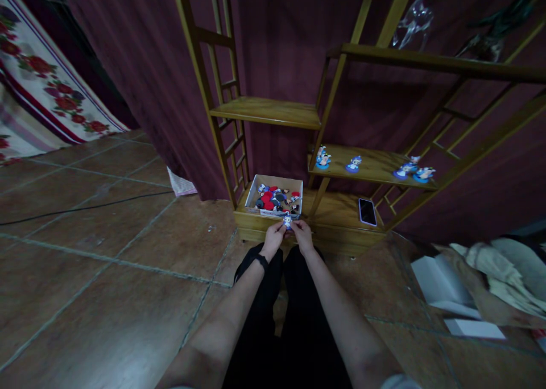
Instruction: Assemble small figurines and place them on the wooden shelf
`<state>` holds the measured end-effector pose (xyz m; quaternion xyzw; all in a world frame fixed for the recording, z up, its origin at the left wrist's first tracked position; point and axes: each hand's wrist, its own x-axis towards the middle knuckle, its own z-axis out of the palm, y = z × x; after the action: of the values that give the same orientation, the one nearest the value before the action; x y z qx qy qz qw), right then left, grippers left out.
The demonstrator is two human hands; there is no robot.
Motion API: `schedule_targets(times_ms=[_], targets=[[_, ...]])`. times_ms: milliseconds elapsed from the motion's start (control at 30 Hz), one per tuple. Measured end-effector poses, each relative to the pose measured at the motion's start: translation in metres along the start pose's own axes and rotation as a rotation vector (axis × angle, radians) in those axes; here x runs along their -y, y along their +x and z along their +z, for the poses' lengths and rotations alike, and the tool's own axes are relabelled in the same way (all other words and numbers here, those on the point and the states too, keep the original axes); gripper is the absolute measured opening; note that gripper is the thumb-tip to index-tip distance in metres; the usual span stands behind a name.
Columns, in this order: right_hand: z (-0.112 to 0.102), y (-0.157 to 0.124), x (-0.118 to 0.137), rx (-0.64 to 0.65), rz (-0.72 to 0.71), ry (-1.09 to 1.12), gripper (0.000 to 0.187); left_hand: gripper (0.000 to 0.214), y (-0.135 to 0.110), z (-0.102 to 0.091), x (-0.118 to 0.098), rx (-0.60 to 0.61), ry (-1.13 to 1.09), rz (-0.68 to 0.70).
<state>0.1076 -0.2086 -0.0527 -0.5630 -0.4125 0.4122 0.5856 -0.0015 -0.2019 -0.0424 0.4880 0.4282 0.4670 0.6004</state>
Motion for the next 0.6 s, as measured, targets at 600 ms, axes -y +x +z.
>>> schedule_targets(times_ms=[600], targets=[[0.004, -0.006, 0.003, -0.106, -0.05, -0.366, 0.011, 0.016, 0.006, -0.004, 0.011, -0.196, 0.351, 0.019]])
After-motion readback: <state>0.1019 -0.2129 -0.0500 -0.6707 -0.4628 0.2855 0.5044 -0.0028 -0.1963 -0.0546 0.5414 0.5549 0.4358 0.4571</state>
